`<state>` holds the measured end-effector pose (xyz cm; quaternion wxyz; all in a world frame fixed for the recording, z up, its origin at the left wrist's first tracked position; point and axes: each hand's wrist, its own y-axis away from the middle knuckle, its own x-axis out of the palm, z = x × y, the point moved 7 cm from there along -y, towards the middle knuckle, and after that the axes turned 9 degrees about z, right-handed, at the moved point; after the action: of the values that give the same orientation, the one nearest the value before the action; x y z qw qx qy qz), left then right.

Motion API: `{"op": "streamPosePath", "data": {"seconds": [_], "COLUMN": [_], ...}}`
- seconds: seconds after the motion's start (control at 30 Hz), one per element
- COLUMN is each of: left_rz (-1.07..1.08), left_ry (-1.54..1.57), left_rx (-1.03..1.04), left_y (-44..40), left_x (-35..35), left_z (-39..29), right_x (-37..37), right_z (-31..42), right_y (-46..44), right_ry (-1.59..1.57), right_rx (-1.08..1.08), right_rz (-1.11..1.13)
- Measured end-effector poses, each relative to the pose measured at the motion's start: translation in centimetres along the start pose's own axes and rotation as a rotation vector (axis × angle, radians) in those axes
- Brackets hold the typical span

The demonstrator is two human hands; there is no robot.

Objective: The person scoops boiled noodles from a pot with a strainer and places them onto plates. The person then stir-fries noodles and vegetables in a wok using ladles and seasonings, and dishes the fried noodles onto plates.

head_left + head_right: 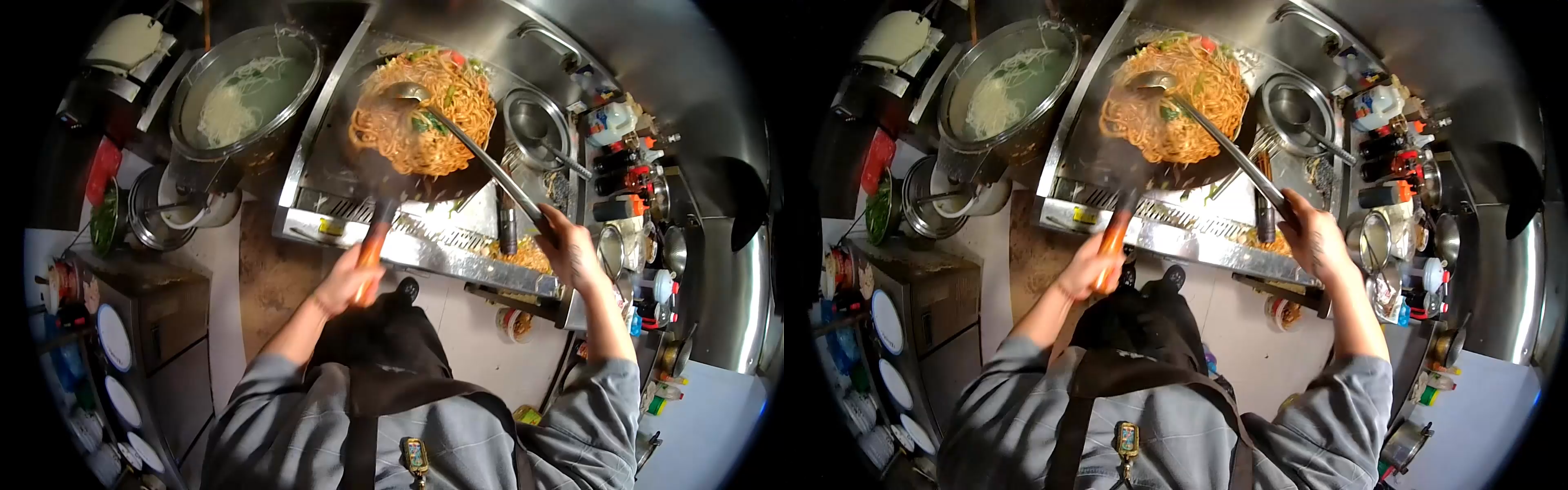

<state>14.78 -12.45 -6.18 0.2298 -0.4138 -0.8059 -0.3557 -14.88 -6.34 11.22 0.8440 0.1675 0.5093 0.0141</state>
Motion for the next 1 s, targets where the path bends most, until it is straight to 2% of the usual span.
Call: {"op": "streamPosePath", "data": {"seconds": [0.03, 0.1, 0.17, 0.23, 0.3, 0.37, 0.43, 0.47, 0.53, 0.6, 0.67, 0.73, 0.77, 0.83, 0.87, 0.9, 0.93, 0.97, 1.0], "left_rz": [0.094, 0.089, 0.051, 0.062, 0.041, 0.028, 0.008, 0.000, -0.003, -0.005, -0.107, -0.033, 0.036, -0.020, -0.030, -0.040, -0.098, -0.065, -0.047], "left_ry": [0.025, 0.024, -0.015, 0.082, -0.006, -0.069, -0.107, -0.128, -0.110, -0.094, 0.148, 0.151, 0.154, 0.116, -0.006, -0.138, -0.134, -0.127, -0.098], "left_rx": [-0.003, -0.077, -0.050, -0.044, -0.028, -0.036, -0.003, 0.011, 0.021, 0.010, -0.063, -0.094, -0.125, -0.136, -0.067, -0.015, 0.003, -0.030, -0.032], "left_y": [1.7, 2.3, 0.7, -2.9, -6.3, -8.1, -8.8, -9.1, -9.4, -9.2, -8.4, -9.5, -10.3, -10.5, -10.8, -10.2, -9.1, -8.3, -6.3], "left_x": [0.3, 0.5, 2.7, 3.0, 1.7, 0.9, -0.2, -0.7, -1.2, -0.8, 0.6, 0.2, 0.0, 0.0, -0.2, 0.1, 0.1, -0.3, -0.1], "left_z": [0.3, -0.1, -4.4, -6.5, -5.3, -4.7, -3.8, -3.5, -3.1, -3.0, -3.5, -2.8, -2.2, -2.2, -2.2, -2.8, -2.9, -2.5, -2.7], "right_x": [-1.5, -6.0, -8.7, -9.3, -6.1, 0.5, 6.6, 12.3, 13.4, 6.7, 2.8, 5.7, 11.0, 14.7, 16.5, 18.6, 19.5, 17.4, 15.7], "right_z": [-1.3, 0.1, 0.8, 1.4, -0.9, 0.8, 2.2, -2.1, -6.0, -5.9, -3.0, -3.1, -7.2, -1.8, 1.0, 0.1, -2.6, -1.5, -2.8], "right_y": [1.2, 3.8, 4.7, 3.3, -0.8, -4.8, -3.7, -2.9, -0.1, 3.6, 3.1, -1.5, -5.5, -6.7, -7.3, -6.1, -3.0, 0.4, 3.7], "right_ry": [-0.129, -0.161, -0.259, -0.254, -0.331, 0.008, 0.154, 0.020, -0.210, -0.131, -0.035, -0.200, -0.530, -0.395, -0.325, -0.339, -0.165, 0.009, 0.033], "right_rx": [0.024, 0.175, 0.218, 0.234, 0.040, 0.239, 0.136, 0.124, 0.160, 0.050, 0.111, 0.206, 0.179, 0.238, 0.261, 0.138, 0.115, 0.087, 0.070], "right_rz": [-0.031, -0.010, -0.031, -0.021, -0.049, 0.122, 0.041, 0.092, 0.126, -0.019, -0.033, -0.020, -0.116, 0.009, 0.073, 0.007, 0.050, 0.084, 0.059]}}
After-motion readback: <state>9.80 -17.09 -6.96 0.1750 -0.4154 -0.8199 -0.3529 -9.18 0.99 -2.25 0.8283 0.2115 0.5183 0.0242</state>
